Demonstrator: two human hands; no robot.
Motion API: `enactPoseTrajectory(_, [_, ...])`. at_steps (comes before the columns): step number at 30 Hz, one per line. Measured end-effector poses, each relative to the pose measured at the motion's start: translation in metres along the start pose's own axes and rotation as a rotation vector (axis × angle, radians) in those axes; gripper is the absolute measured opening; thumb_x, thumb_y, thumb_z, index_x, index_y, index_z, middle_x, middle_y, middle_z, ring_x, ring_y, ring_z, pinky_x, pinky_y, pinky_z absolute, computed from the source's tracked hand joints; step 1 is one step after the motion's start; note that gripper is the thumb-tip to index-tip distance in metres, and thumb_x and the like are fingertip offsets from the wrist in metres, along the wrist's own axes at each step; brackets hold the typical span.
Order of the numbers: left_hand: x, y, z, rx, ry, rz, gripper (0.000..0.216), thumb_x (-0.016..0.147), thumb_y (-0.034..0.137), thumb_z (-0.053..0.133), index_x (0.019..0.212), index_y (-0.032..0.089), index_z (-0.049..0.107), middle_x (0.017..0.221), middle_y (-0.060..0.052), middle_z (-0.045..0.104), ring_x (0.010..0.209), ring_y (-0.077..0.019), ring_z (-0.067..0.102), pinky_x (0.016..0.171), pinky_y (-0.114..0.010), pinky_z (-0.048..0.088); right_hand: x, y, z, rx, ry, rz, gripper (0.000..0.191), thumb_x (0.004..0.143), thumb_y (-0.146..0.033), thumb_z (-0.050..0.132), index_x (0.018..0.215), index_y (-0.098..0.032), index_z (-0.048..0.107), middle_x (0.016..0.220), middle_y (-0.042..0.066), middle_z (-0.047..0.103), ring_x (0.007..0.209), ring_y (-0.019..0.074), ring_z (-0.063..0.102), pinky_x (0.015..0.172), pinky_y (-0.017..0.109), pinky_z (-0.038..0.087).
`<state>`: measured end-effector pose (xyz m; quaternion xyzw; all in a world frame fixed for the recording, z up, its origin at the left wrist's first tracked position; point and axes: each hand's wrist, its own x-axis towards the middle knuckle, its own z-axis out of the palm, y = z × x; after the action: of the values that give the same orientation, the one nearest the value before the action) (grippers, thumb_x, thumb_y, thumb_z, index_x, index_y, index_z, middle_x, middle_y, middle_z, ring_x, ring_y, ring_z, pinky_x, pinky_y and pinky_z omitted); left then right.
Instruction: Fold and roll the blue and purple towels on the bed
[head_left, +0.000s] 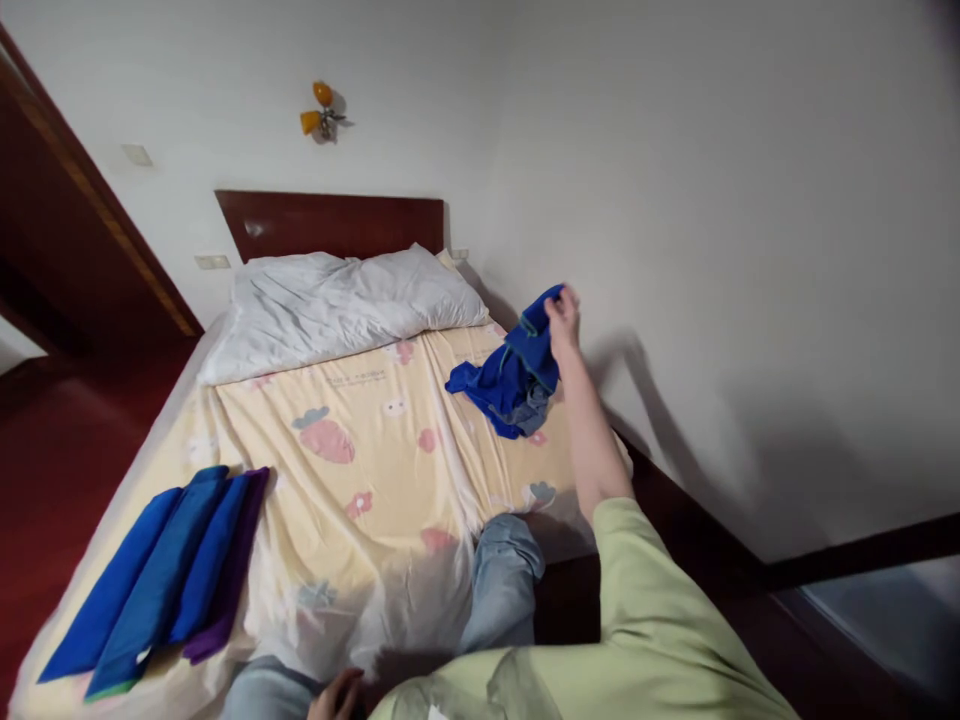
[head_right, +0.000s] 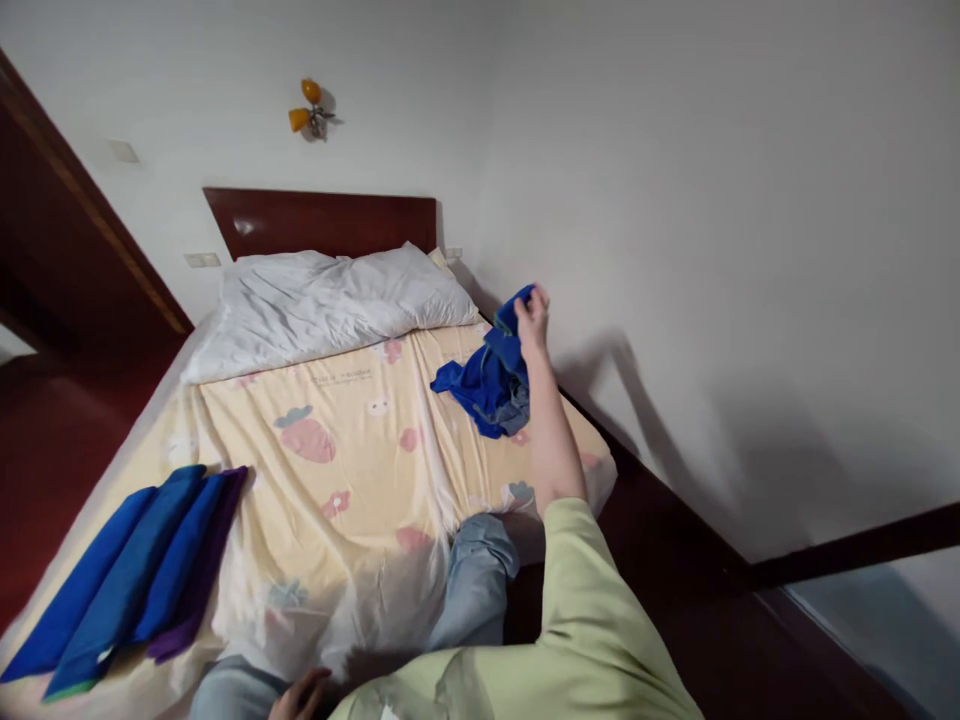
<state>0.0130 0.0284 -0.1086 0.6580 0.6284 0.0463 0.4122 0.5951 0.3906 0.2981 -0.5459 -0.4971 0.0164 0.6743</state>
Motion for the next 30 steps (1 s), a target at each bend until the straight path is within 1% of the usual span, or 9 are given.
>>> enactPoseTrajectory(3, [0.004, -0.01, 0.001, -0.093, 0.054, 0.026, 0.043, 0.072, 0.059, 0.043, 0.093, 0.04, 0.075, 0.102, 0.006, 0.078, 0.111, -0.0291, 0.071, 0.099, -0.036, 0.054, 0.032, -0.043, -0.02, 0.036, 0.024, -0.244, 0.055, 0.1, -0.046, 0.051, 0.148, -0.018, 0.047, 0.159, 0.015, 0.03, 0.143, 0.0196, 0.042, 0.119, 0.043, 0.036])
enactPoseTrajectory(6, [0.001, -0.007, -0.002, -0.161, 0.075, 0.042, 0.043, 0.073, 0.059, 0.045, 0.092, 0.037, 0.076, 0.097, 0.004, 0.079, 0.103, -0.0288, 0.073, 0.095, -0.036, 0.056, 0.023, -0.079, -0.032, 0.048, -0.014, -0.35, 0.063, 0.096, -0.052, 0.056, 0.15, -0.022, 0.045, 0.16, 0.014, 0.027, 0.145, 0.0253, 0.041, 0.119, 0.05, 0.035])
enactPoseTrajectory(9, [-0.005, 0.007, -0.01, -0.22, 0.071, 0.049, 0.041, 0.075, 0.06, 0.048, 0.092, 0.036, 0.076, 0.09, 0.004, 0.079, 0.098, -0.0277, 0.074, 0.092, -0.036, 0.057, -0.019, -0.103, -0.033, 0.087, -0.056, -0.337, 0.069, 0.089, -0.052, 0.066, 0.15, -0.027, 0.045, 0.161, 0.01, 0.025, 0.143, 0.0276, 0.043, 0.117, 0.05, 0.04])
enactPoseTrajectory(12, [-0.014, 0.032, -0.025, -0.306, 0.056, 0.096, 0.049, 0.079, 0.065, 0.05, 0.1, 0.029, 0.075, 0.092, 0.0, 0.078, 0.095, -0.0259, 0.073, 0.089, -0.034, 0.057, -0.087, -0.116, -0.021, 0.142, -0.114, -0.265, 0.071, 0.084, -0.047, 0.073, 0.148, -0.03, 0.048, 0.162, 0.009, 0.026, 0.143, 0.0293, 0.043, 0.115, 0.049, 0.043])
enactPoseTrajectory(16, [-0.028, 0.079, -0.049, -0.482, 0.127, 0.213, 0.056, 0.088, 0.066, 0.049, 0.111, 0.02, 0.072, 0.105, -0.008, 0.076, 0.1, -0.0249, 0.07, 0.087, -0.033, 0.057, -0.214, -0.12, 0.005, 0.302, -0.167, -0.025, 0.068, 0.082, -0.038, 0.074, 0.146, -0.028, 0.052, 0.162, 0.007, 0.033, 0.143, 0.0283, 0.044, 0.117, 0.048, 0.041])
enactPoseTrajectory(19, [-0.037, 0.117, -0.067, -0.624, 0.287, 0.303, 0.047, 0.093, 0.055, 0.054, 0.119, 0.019, 0.067, 0.114, -0.011, 0.071, 0.099, -0.0219, 0.068, 0.084, -0.033, 0.059, -0.321, -0.112, 0.026, 0.417, -0.244, 0.318, 0.07, 0.083, -0.038, 0.071, 0.149, -0.03, 0.05, 0.158, 0.005, 0.043, 0.142, 0.0264, 0.047, 0.117, 0.047, 0.043])
enactPoseTrajectory(23, [-0.039, 0.151, -0.084, -0.701, 0.49, 0.454, 0.045, 0.092, 0.041, 0.062, 0.131, 0.021, 0.058, 0.127, -0.013, 0.061, 0.112, -0.022, 0.063, 0.085, -0.035, 0.06, -0.438, -0.101, 0.048, 0.512, -0.273, 0.818, 0.076, 0.072, -0.038, 0.08, 0.143, -0.026, 0.057, 0.141, 0.006, 0.061, 0.126, 0.027, 0.06, 0.106, 0.045, 0.052])
enactPoseTrajectory(26, [-0.032, 0.16, -0.089, -0.584, 0.486, 0.592, 0.046, 0.091, 0.029, 0.062, 0.136, 0.023, 0.057, 0.136, -0.014, 0.054, 0.12, -0.0231, 0.059, 0.087, -0.035, 0.06, -0.494, -0.102, 0.051, 0.547, -0.347, 0.971, 0.075, 0.07, -0.037, 0.082, 0.14, -0.025, 0.06, 0.131, 0.006, 0.068, 0.118, 0.0254, 0.065, 0.099, 0.043, 0.056])
enactPoseTrajectory(30, [-0.025, 0.161, -0.079, -0.395, 0.339, 0.721, 0.054, 0.086, 0.015, 0.06, 0.14, 0.025, 0.057, 0.138, -0.013, 0.053, 0.127, -0.0245, 0.055, 0.105, -0.041, 0.052, -0.53, -0.109, 0.039, 0.554, -0.43, 1.027, 0.073, 0.072, -0.037, 0.081, 0.14, -0.026, 0.059, 0.129, 0.004, 0.069, 0.119, 0.0223, 0.065, 0.102, 0.04, 0.054])
